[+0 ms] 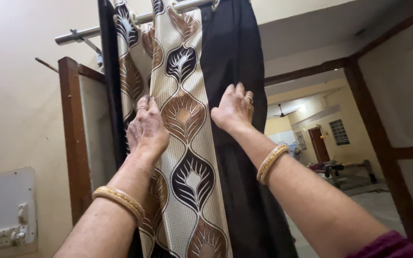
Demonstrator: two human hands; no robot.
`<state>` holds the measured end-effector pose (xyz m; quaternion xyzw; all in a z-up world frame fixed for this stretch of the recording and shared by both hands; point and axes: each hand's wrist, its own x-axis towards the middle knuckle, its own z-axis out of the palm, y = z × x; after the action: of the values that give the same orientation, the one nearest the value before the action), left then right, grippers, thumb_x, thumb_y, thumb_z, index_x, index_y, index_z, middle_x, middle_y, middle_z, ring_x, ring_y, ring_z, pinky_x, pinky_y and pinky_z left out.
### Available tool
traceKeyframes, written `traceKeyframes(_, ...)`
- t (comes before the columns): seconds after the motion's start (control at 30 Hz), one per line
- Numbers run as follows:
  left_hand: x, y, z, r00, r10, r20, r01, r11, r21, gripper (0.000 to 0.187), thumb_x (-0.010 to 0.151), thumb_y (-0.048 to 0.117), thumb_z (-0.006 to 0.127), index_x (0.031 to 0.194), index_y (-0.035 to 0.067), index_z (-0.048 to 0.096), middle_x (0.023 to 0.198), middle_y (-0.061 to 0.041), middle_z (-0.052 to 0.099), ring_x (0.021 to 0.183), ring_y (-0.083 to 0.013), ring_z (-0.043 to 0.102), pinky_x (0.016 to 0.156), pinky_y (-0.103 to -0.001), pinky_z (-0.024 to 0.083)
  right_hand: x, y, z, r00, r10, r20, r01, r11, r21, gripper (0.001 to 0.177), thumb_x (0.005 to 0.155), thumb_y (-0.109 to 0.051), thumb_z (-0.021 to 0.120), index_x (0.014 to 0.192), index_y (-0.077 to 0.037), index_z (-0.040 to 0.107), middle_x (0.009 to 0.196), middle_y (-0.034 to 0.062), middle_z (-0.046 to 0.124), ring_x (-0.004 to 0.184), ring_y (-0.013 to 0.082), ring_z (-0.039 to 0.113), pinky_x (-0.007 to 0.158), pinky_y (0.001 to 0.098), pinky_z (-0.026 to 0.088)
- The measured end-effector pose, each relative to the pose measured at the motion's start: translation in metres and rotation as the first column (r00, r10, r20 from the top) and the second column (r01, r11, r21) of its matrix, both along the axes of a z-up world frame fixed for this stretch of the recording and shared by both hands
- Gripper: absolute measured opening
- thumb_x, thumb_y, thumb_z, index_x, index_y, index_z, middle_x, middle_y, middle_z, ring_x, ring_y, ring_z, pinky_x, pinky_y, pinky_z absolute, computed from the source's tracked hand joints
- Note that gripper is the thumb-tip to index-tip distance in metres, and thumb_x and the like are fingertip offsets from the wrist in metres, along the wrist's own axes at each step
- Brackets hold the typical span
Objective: The person adjusts patterned curtains on a rod, gathering and smoothing the fabric with both hands. The person then walks to a wall-mounted switchboard and operates several switches.
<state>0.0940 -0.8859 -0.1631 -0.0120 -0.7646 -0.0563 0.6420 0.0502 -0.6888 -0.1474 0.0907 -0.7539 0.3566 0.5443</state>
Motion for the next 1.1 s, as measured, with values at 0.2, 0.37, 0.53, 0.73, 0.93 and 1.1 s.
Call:
traceKeyframes(0.2, 0.001, -0.016, 0.01, 1.0, 0.01, -0.017, -0.009, 0.999, 0.04, 0.069, 0.085, 0.003, 0.063, 0.151, 0.008, 0.042, 0.16, -0.009, 0.039, 0.122, -0.0355, 0.062, 0.099, -0.043, 0.052, 0.001, -0.025, 0.019, 0.999, 0.054, -0.002, -0.053, 0.992, 0.114, 0.084, 0.083, -0.023, 0.068, 0.156, -0.007, 0.031, 0.168, 0.012, 0.021, 0.151, 0.039, 0.025, 0.121, 0.047, 0.03)
traceKeyframes(0.37, 0.009, -0.021, 0.019, 0.999, 0.045, 0.022, -0.047, 0.993, 0.108, 0.071, 0.086, 0.004, 0.063, 0.152, 0.009, 0.039, 0.162, -0.007, 0.035, 0.121, -0.037, 0.063, 0.098, -0.044, 0.053, 0.007, -0.048, 0.036, 0.992, 0.122, -0.006, -0.119, 0.97, 0.21, 0.085, 0.084, -0.024, 0.065, 0.159, -0.01, 0.027, 0.169, 0.0084, 0.018, 0.154, 0.034, 0.023, 0.122, 0.0467, 0.027)
traceKeyframes(0.53, 0.021, -0.02, 0.02, 0.992, -0.027, 0.123, 0.004, 0.984, 0.177, 0.078, 0.08, 0.01, 0.069, 0.151, 0.01, 0.037, 0.162, -0.008, 0.032, 0.123, -0.0378, 0.06, 0.1, -0.044, 0.052, 0.0, -0.065, 0.049, 0.983, 0.185, -0.016, -0.171, 0.935, 0.311, 0.078, 0.086, -0.03, 0.064, 0.156, -0.011, 0.033, 0.17, 0.0089, 0.02, 0.153, 0.0342, 0.026, 0.123, 0.0448, 0.027)
traceKeyframes(0.73, 0.018, -0.034, 0.014, 0.99, -0.108, 0.088, 0.096, 0.987, 0.132, 0.069, 0.084, 0.017, 0.068, 0.148, 0.013, 0.044, 0.16, -0.007, 0.038, 0.131, -0.0362, 0.055, 0.107, -0.044, 0.047, -0.015, -0.099, 0.056, 0.962, 0.271, -0.029, -0.236, 0.882, 0.408, 0.075, 0.086, -0.031, 0.063, 0.153, -0.006, 0.039, 0.168, 0.016, 0.023, 0.152, 0.0349, 0.027, 0.123, 0.0406, 0.025)
traceKeyframes(0.93, 0.01, -0.06, 0.02, 0.996, -0.059, 0.073, 0.051, 0.992, 0.114, 0.079, 0.08, 0.012, 0.071, 0.152, 0.011, 0.038, 0.161, -0.006, 0.034, 0.13, -0.0344, 0.055, 0.106, -0.042, 0.048, -0.035, -0.14, 0.068, 0.919, 0.374, -0.121, -0.267, 0.821, 0.505, 0.077, 0.084, -0.026, 0.064, 0.152, 0.001, 0.038, 0.164, 0.024, 0.027, 0.154, 0.0329, 0.025, 0.124, 0.0368, 0.023)
traceKeyframes(1.1, 0.016, -0.086, 0.015, 0.998, -0.005, 0.057, -0.004, 0.988, 0.156, 0.081, 0.084, 0.017, 0.073, 0.155, 0.008, 0.034, 0.163, -0.008, 0.032, 0.128, -0.0345, 0.058, 0.102, -0.044, 0.05, -0.031, -0.165, 0.075, 0.804, 0.578, -0.143, -0.384, 0.687, 0.617, 0.074, 0.082, -0.016, 0.067, 0.151, 0.002, 0.042, 0.164, 0.0229, 0.031, 0.154, 0.0333, 0.025, 0.125, 0.0356, 0.022)
